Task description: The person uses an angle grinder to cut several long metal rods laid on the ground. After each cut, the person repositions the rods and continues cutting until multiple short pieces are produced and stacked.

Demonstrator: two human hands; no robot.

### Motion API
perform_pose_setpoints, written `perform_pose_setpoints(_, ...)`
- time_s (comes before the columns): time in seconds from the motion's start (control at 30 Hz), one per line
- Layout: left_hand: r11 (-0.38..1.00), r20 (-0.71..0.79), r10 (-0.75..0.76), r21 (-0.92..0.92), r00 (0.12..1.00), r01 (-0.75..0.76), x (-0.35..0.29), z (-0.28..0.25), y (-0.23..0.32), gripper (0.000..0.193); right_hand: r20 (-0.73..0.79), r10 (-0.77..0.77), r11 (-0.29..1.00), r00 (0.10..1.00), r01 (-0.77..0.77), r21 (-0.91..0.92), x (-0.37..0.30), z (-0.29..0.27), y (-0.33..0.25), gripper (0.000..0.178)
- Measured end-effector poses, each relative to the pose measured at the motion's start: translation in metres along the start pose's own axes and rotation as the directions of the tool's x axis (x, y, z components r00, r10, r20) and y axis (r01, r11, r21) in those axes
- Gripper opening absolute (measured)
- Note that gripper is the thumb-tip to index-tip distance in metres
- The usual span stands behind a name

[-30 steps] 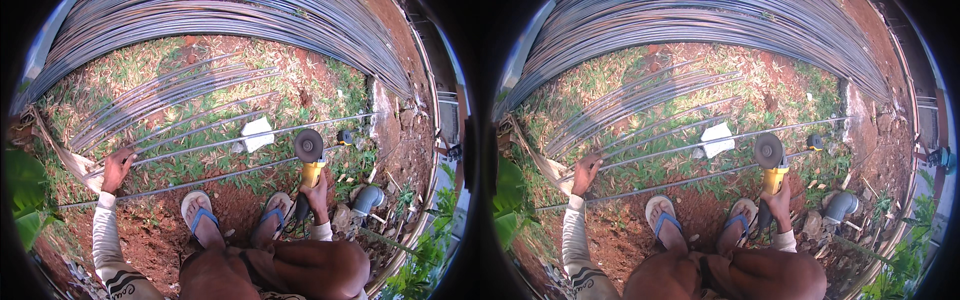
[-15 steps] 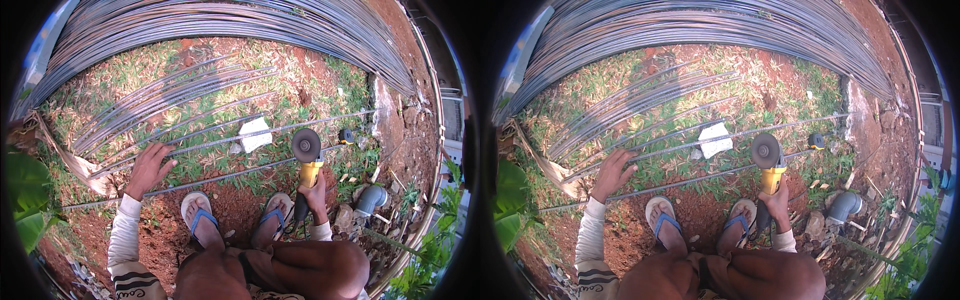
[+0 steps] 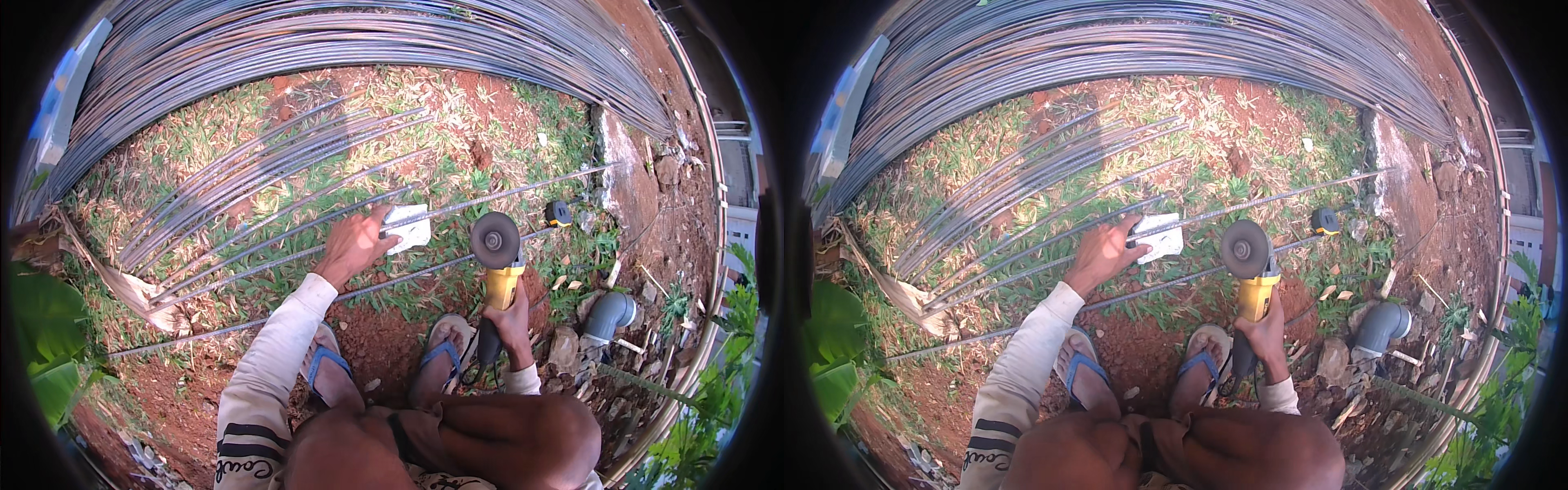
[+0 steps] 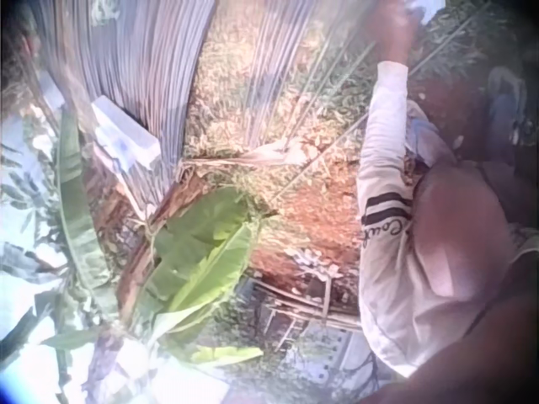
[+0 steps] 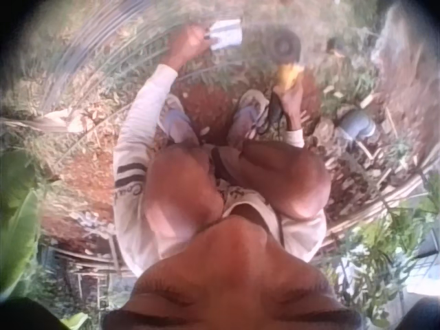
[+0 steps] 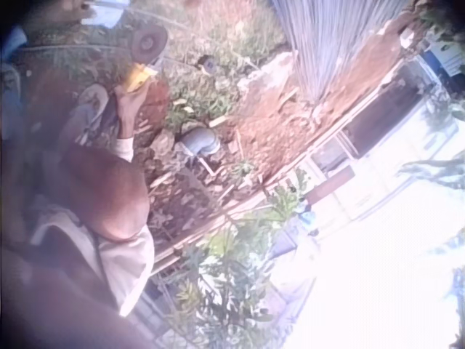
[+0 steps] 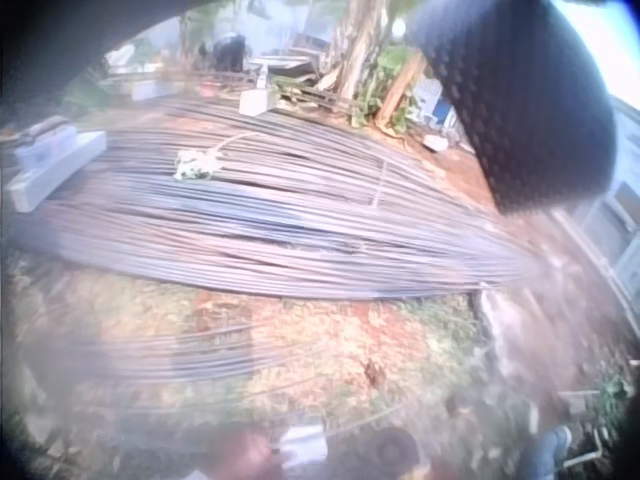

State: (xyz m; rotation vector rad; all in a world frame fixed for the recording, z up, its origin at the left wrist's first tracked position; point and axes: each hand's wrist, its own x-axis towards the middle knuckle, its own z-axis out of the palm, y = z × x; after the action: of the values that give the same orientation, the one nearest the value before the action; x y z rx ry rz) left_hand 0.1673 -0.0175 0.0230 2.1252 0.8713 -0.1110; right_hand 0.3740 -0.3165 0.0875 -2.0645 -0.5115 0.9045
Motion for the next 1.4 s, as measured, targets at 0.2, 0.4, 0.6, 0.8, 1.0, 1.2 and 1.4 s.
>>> perform_pose_setpoints(0.2,0.986,-0.073,0.169,0.024,0.983,-0.168,0.028,0.047,0.046,0.058,-0.015,-0.025,0.998,1.0,0.026,0.053,0.002,-0.01,-0.003,0.068)
perform_pose_setpoints(0.4,0.991,-0.246,0.124,-0.024,0.961,-0.134,0.008,0.054,0.038,0.047,-0.032,0.042,0.997,0.999,-0.04,0.059,0.0,-0.026,0.007,0.069)
perform_pose_setpoints(0.6,0.984,-0.278,0.133,-0.074,0.951,-0.159,-0.016,0.066,0.03,0.034,-0.027,0.043,0.997,0.999,-0.041,0.059,0.001,-0.025,0.017,0.067)
perform_pose_setpoints(0.8,0.981,-0.306,0.03,-0.175,0.952,-0.088,-0.009,0.079,0.031,0.027,-0.037,0.028,0.999,0.999,-0.027,0.036,0.003,-0.022,0.016,0.065)
perform_pose_setpoints(1.0,0.977,-0.386,0.108,-0.129,0.916,-0.169,0.0,0.075,0.036,0.032,-0.023,-0.014,1.0,1.0,0.014,-0.005,0.009,-0.018,0.016,0.065)
perform_pose_setpoints(1.2,0.999,-0.191,0.045,-0.002,0.981,-0.046,-0.01,0.067,0.028,0.033,0.014,-0.068,0.998,0.998,0.068,-0.008,0.018,-0.017,0.016,0.065)
perform_pose_setpoints(1.4,0.992,-0.239,0.088,-0.063,0.967,-0.106,-0.009,0.067,0.019,0.035,-0.008,-0.152,0.96,0.988,0.146,-0.24,0.03,-0.022,0.008,0.064)
